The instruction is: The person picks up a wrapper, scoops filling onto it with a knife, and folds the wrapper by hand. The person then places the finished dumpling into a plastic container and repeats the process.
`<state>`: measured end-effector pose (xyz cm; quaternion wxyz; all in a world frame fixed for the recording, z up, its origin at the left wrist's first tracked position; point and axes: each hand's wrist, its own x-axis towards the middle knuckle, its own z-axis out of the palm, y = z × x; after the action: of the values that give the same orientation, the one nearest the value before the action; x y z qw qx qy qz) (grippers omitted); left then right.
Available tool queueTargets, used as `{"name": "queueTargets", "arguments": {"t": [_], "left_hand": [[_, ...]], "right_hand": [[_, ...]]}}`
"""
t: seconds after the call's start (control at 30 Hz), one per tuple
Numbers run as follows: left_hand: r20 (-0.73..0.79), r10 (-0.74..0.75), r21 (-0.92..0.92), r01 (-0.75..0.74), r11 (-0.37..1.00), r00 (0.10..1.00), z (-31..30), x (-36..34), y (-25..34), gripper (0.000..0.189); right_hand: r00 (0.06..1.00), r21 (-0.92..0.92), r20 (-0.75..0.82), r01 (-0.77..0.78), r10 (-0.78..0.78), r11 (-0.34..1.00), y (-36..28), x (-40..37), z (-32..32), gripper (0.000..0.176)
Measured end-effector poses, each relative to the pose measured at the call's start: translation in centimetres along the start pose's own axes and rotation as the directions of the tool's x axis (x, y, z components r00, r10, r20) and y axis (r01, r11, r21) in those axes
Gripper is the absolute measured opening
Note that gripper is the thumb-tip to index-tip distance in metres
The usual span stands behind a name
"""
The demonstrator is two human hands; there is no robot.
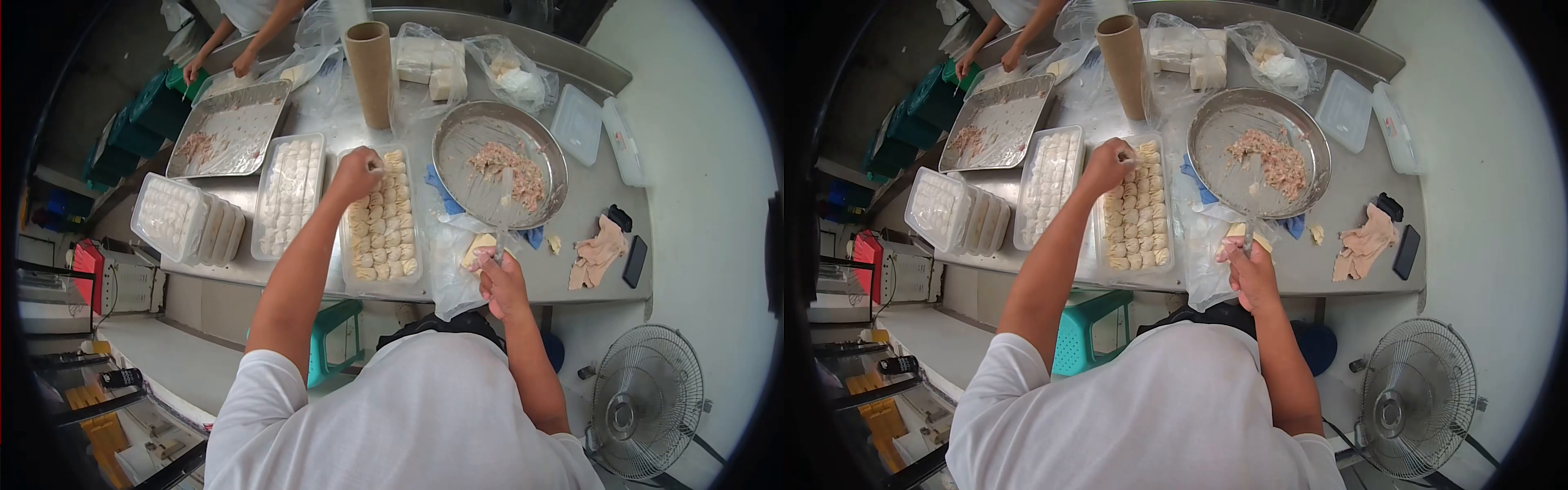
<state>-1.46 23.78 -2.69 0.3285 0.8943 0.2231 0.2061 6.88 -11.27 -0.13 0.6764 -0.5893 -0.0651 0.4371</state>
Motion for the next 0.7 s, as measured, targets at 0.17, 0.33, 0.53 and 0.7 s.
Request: {"name": "queueTargets", "arguments": {"t": [0.17,0.33,0.53,0.7], "left_hand": [[0.147,-0.204,-0.2,0.231,0.952,0.968,1.0,0.8,-1.6,0.027],[0.228,-0.199,-0.051,0.216,0.975,0.953,1.3,1.5,-3.0,0.032],[-0.087,0.032,0.039,-0.028,0.999,0.996,4.3,-2.6,6.7,0.035],[0.407,0.314,-0.25,-0.226,0.942,0.858,13.8,-10.4,15.2,0.036]], "right_hand": [[0.996,-0.085,-0.094,-0.003,-0.006,0.996,0.5,-0.9,-3.2,0.023],[0.961,-0.373,-0.213,0.086,-0.175,0.924,-0.5,-0.5,-6.5,0.023],[0.814,-0.967,0.222,0.253,-0.536,-0.017,-6.1,3.5,-8.8,0.026],[0.832,-0.965,0.253,0.18,-0.494,-0.192,-8.9,9.8,-7.3,0.029]]}}
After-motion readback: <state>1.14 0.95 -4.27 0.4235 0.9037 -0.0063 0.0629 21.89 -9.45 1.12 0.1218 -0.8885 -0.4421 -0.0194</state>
